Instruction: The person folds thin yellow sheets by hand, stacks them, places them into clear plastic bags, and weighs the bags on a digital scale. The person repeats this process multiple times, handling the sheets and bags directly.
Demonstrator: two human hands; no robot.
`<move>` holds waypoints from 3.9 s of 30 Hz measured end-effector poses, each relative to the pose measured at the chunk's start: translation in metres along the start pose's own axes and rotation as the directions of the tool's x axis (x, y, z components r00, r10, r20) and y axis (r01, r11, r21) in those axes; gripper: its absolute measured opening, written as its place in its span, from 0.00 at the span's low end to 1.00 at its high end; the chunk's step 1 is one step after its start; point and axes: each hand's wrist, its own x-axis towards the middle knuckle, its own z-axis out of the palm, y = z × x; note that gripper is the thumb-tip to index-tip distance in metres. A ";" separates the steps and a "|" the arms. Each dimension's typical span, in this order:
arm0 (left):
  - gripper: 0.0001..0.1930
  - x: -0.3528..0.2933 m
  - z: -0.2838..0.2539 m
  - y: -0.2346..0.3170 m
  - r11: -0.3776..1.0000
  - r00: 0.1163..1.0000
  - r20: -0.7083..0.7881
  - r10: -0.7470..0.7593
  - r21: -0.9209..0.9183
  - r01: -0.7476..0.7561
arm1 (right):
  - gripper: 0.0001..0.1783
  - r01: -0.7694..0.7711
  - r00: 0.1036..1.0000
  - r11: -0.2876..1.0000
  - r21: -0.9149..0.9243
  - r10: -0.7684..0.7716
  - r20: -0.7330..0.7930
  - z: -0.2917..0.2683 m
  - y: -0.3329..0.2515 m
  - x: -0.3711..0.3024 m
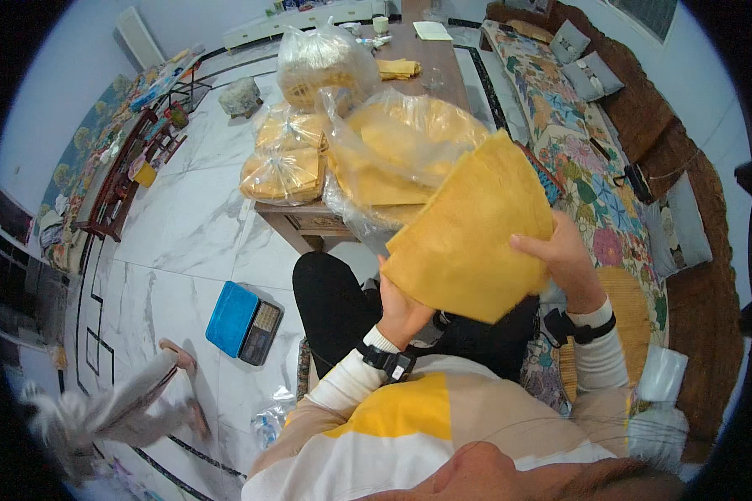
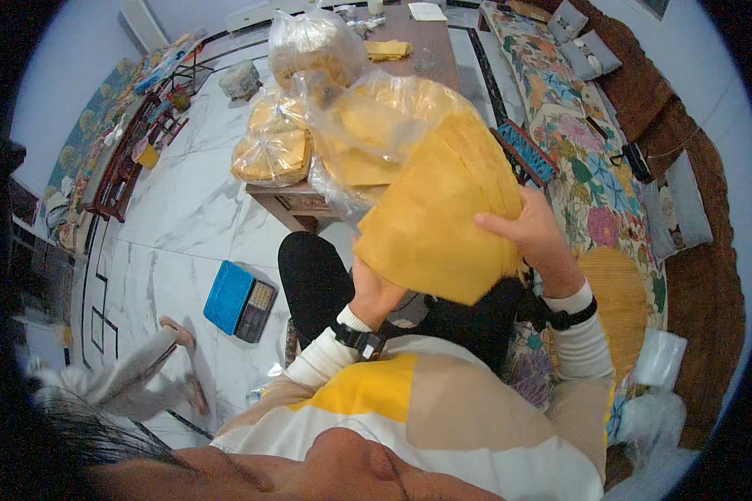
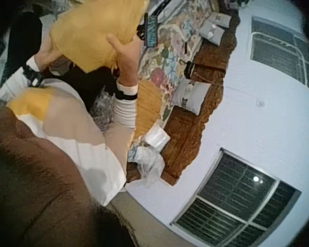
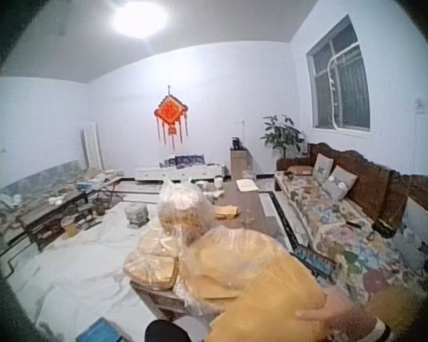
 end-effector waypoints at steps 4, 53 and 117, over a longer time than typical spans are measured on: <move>0.42 0.016 -0.003 0.007 0.982 0.983 -0.091 0.160 0.113 -0.149 | 0.26 0.062 0.998 0.998 -0.021 -0.062 -0.003 0.012 0.012 0.001; 0.39 0.120 0.105 0.140 -0.590 0.171 0.637 0.752 0.766 -0.257 | 0.40 0.401 0.878 0.913 -0.079 -0.407 -0.250 0.030 0.104 0.010; 0.15 0.188 0.173 0.181 0.386 0.906 0.005 0.423 0.904 -0.185 | 0.23 0.639 0.769 0.206 -0.741 -0.145 0.623 -0.103 0.008 0.278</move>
